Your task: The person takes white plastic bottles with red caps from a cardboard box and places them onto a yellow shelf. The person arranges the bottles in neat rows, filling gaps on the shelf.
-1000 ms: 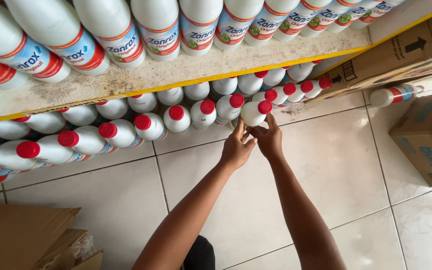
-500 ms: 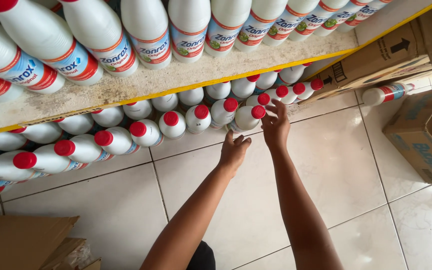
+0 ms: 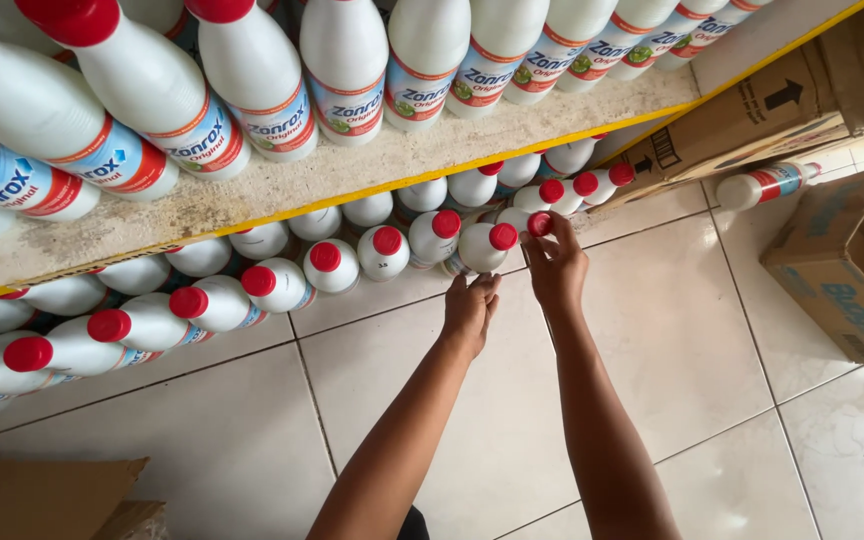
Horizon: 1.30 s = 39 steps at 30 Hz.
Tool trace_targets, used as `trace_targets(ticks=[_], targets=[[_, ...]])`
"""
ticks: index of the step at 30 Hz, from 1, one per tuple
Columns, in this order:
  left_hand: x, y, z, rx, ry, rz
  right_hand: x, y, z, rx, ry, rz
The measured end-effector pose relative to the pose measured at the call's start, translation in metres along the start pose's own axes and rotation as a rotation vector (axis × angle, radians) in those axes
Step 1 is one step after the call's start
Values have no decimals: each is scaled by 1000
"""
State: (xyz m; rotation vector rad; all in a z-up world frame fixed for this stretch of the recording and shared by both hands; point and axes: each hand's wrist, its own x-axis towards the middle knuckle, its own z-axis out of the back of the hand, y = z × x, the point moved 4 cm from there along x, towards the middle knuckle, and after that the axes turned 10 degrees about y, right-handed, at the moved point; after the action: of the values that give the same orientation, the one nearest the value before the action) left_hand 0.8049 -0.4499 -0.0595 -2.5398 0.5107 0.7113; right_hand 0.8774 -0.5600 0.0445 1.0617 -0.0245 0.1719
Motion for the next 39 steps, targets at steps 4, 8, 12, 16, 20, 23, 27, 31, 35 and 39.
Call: trace_targets(ticks=[4, 8, 12, 16, 20, 23, 27, 31, 35, 39], targets=[[2, 3, 0, 19, -11, -35, -17, 12, 14, -56, -51, -142], [5, 3, -3, 16, -21, -66, -28, 11, 21, -87, -93, -177], [20, -2, -2, 45, -32, -79, -29, 35, 51, -28, -119, -55], [22, -12, -4, 73, 59, -160, -19, 62, 98, 29, -142, -18], [11, -17, -2, 163, 79, -125, 3, 122, 157, -19, -230, -17], [-4, -6, 18, 435, 164, 48, 26, 179, 185, -128, -256, 61], [-65, -24, 14, 513, 273, 157, 59, 179, 214, -199, -196, 208], [-131, -62, -12, 667, 466, 349, 82, 206, 212, -265, -140, 211], [-185, -124, -50, 873, 530, 387, 122, 192, 224, -254, -122, 155], [-200, -168, -46, 885, 541, 212, 140, 180, 222, -324, -122, 206]])
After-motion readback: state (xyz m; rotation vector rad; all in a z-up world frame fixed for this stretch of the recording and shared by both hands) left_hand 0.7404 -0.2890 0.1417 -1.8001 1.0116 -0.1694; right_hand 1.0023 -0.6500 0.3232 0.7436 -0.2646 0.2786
